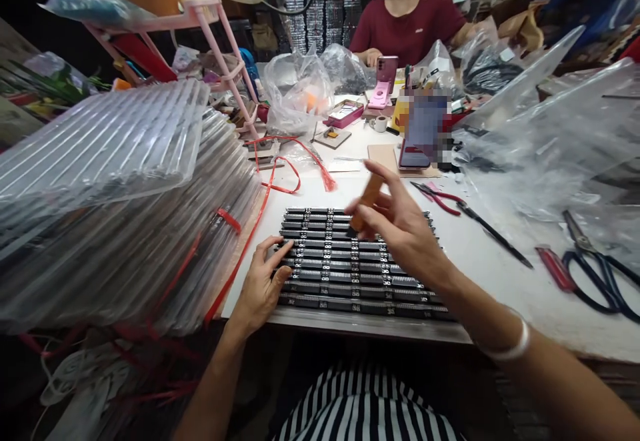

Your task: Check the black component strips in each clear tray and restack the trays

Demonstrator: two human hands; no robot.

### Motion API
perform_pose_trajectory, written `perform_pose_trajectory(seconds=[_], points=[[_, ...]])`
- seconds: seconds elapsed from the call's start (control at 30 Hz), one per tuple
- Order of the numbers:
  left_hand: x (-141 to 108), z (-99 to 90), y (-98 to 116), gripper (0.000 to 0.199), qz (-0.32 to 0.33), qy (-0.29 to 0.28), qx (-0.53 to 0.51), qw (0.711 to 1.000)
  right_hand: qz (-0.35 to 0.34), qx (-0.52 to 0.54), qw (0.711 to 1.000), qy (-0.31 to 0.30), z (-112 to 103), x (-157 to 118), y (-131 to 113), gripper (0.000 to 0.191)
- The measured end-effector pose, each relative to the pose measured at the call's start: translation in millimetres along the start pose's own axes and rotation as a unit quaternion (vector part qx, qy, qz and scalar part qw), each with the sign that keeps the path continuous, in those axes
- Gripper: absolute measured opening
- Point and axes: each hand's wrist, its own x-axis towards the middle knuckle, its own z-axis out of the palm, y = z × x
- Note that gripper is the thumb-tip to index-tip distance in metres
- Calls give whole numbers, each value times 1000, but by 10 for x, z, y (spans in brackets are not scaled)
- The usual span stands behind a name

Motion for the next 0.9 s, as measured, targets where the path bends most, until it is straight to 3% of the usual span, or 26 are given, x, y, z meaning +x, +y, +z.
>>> perform_pose_trajectory(seconds=[0.1,0.23,0.37,0.47,0.57,0.77,0.9], points=[[-53,-78,-13,64,-8,28,-33,999,7,1,993,121,-260,-443,101,57],[-253,-266,-25,56,-27,39,12,999,35,15,949,312,-642,-871,350,64],[-490,-355,-20,63,-24,-4,106,994,7,-24,909,416,-961,-1099,503,64],[-586,-282,8,72,-23,-47,151,987,-22,-72,904,421,-1052,-1177,579,64],[-599,-164,53,79,-28,-46,185,981,-48,-146,907,391,-1047,-1212,662,69],[-598,-69,137,83,-45,-41,213,975,11,-197,913,358,-1023,-1270,783,94],[-638,-51,144,79,-33,-62,225,972,19,-181,913,364,-1041,-1284,796,88]])
